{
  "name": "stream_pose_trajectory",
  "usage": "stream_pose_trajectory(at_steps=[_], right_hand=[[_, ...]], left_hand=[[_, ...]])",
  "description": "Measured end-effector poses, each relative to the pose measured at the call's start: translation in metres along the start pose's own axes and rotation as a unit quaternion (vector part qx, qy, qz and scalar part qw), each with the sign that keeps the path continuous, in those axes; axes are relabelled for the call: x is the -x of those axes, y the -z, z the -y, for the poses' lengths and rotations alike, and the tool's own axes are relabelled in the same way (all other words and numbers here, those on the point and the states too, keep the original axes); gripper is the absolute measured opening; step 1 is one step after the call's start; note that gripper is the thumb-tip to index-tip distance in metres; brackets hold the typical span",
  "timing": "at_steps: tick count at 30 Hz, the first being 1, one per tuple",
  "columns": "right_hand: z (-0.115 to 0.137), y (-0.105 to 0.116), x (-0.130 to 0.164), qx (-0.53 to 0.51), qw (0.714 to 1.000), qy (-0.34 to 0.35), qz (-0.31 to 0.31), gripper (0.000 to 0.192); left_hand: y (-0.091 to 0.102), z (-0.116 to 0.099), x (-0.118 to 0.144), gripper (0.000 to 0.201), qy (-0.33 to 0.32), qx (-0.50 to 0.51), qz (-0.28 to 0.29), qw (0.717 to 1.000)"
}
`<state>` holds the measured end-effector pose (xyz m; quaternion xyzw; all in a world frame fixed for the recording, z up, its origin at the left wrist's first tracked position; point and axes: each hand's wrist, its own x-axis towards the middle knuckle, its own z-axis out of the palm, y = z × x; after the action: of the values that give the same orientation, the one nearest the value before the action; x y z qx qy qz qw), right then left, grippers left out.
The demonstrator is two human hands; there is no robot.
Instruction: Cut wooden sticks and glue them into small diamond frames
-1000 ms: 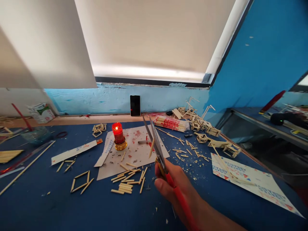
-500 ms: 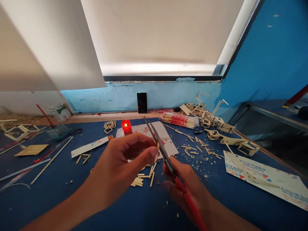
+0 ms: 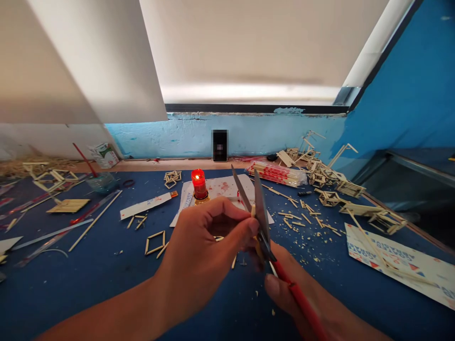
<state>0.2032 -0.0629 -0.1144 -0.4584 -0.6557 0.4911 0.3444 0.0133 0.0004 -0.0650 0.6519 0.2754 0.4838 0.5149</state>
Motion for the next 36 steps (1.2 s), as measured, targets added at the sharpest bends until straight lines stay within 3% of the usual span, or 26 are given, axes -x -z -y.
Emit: stream_pose_trajectory(at_steps=[9,15,22,28,31,34,36], right_hand=[[-0.025,-0.004,0.010,0.007,1.000,-0.015,-0.012,0.050],[-0.022,-0.012,-0.007,0.036,0.998,0.014,-0.048,0.030],[-0.036,-0.018,-0.010,0.066,0.995,0.019,-0.070,0.036],[-0.016,-0.013,-0.014,-0.002,0.999,0.004,-0.035,0.011],[-0.008,-0.011,-0.019,-0.018,1.000,0.009,-0.018,0.011],[-0.012,-0.014,-0.020,0.016,0.998,0.024,-0.048,0.009],[-0.020,-0.019,-0.021,0.030,0.996,0.039,-0.072,0.018]], left_hand=[[-0.002,0.005,0.000,0.017,-0.012,-0.018,-0.007,1.000],[0.000,0.003,0.000,0.013,0.091,-0.047,-0.011,0.995],[0.002,0.002,0.000,0.014,0.114,-0.077,-0.001,0.990],[0.004,0.004,-0.002,0.012,0.104,-0.107,0.006,0.989],[0.006,0.005,-0.003,0.011,0.116,-0.108,0.016,0.987],[0.005,0.004,-0.005,0.010,0.125,-0.104,0.022,0.986],[0.003,0.004,-0.005,0.010,0.127,-0.096,0.020,0.987]])
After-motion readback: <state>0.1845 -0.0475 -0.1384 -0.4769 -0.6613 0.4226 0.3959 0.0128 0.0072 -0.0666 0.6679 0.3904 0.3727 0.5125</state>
